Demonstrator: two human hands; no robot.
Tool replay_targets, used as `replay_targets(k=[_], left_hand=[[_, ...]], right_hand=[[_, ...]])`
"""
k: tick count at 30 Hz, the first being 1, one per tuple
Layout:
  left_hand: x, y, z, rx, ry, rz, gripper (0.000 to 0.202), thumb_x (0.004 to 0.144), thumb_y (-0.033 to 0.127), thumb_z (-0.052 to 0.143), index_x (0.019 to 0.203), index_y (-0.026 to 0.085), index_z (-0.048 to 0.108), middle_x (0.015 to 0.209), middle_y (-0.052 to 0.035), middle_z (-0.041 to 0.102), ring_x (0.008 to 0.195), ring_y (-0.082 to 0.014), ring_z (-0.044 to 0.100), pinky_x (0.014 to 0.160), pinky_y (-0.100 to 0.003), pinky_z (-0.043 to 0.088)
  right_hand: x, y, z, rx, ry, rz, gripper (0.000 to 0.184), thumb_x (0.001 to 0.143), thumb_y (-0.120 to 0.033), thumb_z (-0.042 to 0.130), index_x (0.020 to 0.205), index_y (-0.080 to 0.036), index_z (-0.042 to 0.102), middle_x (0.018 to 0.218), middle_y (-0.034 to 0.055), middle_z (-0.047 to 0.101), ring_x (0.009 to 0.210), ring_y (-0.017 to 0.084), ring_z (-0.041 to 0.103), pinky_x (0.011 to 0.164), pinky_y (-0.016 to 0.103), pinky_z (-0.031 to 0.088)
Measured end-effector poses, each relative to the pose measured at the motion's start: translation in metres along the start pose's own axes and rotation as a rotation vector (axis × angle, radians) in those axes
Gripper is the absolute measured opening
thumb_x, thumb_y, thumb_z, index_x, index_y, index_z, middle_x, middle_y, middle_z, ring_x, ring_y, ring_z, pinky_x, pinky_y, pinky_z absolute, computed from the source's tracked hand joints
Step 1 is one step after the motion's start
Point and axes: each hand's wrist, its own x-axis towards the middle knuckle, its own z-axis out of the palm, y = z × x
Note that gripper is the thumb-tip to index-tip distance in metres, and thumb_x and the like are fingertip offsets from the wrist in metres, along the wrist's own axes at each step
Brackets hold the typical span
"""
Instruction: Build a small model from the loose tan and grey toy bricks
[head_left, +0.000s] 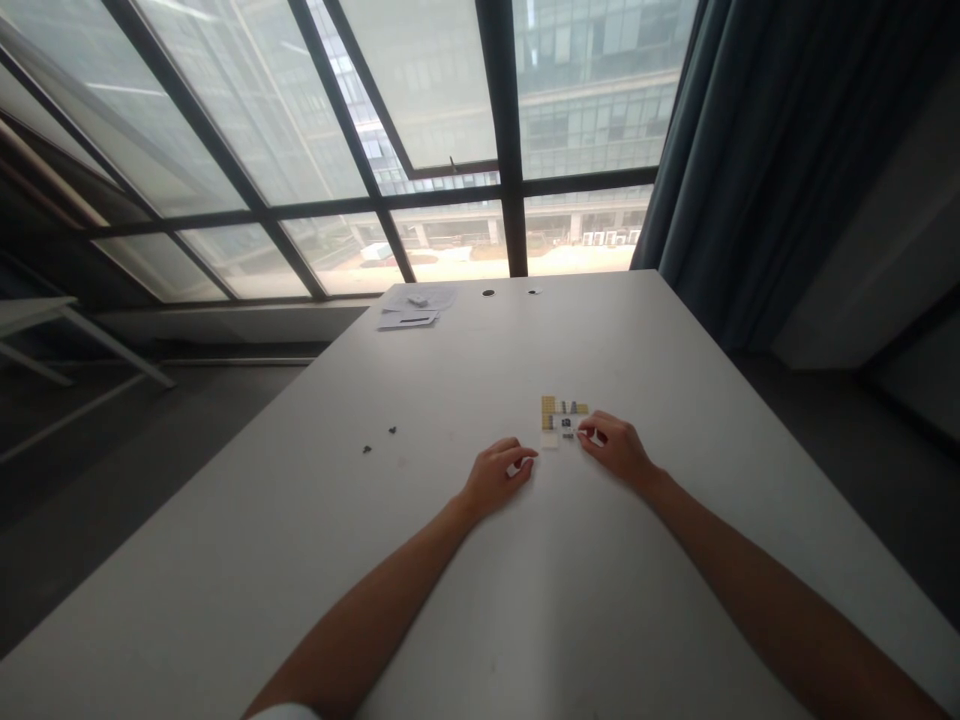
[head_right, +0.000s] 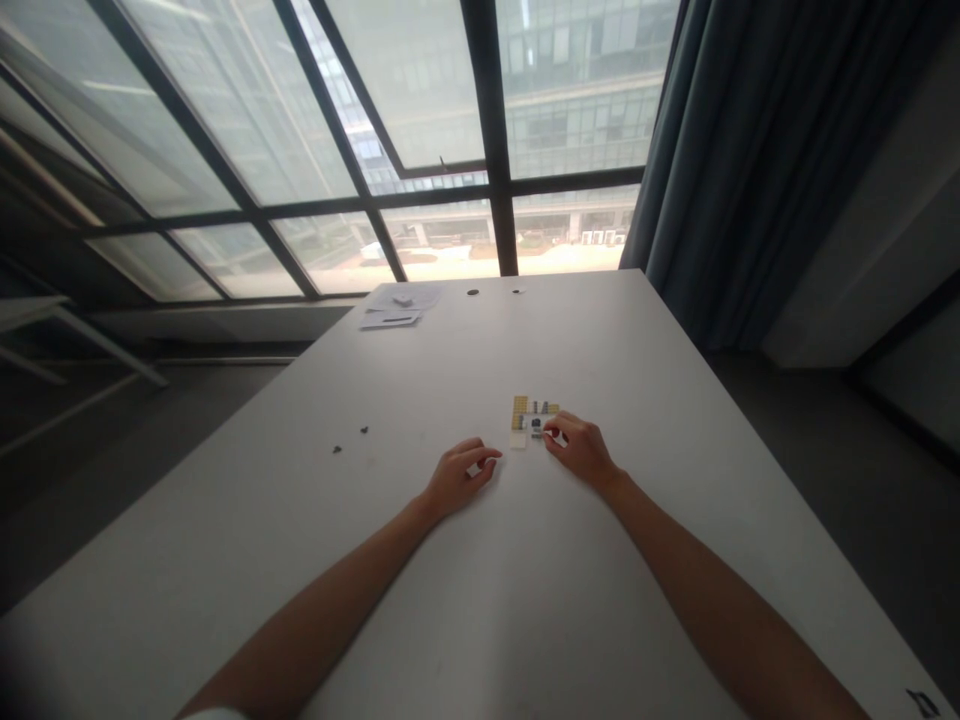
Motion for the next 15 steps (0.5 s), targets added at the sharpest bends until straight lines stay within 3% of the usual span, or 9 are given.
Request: replay_targets(k=[4,10,15], left_hand=[[0.0007,-0.0001,-0.0005,-0.020,0.003,-0.014,0.022,0.092,0.021,0.055,0.100,0.020,0.075,0.077,-0.0024,0.061,0.071,-0.0116,0.058,0.066,-0.020,0.048],[0.0005,0.0004,-0.0006,-0.036,-0.007,-0.006,0.022,0.092,0.020,0.054,0.100,0.020,0.075,0.077,-0.0026,0.062,0.071,-0.0115,0.058,0.067,-0.020,0.048],[-0.0002,-0.0005,0.0004,-0.052,-0.008,-0.002,0.023,0.092,0.020,0.054,0.101,0.020,0.075,0.078,-0.0028,0.062,0.072,-0.0114,0.059,0.067,-0.020,0.048]], right_hand=[[-0.0006,-0.0002,0.0012,-0.019,-0.045,0.018,0.009,0.086,-0.021,0.058,0.084,-0.020,0.067,0.079,0.0017,0.065,0.063,0.013,0.054,0.063,0.024,0.041],[-0.0024,-0.0054,0.0056,-0.121,-0.215,0.040,0.010,0.084,-0.018,0.060,0.080,-0.021,0.069,0.080,0.0007,0.067,0.068,0.014,0.058,0.068,0.024,0.042],[-0.0019,-0.0071,0.0056,-0.205,-0.252,0.072,0.009,0.086,-0.021,0.062,0.080,-0.021,0.069,0.082,0.0010,0.069,0.073,0.015,0.061,0.069,0.025,0.040]])
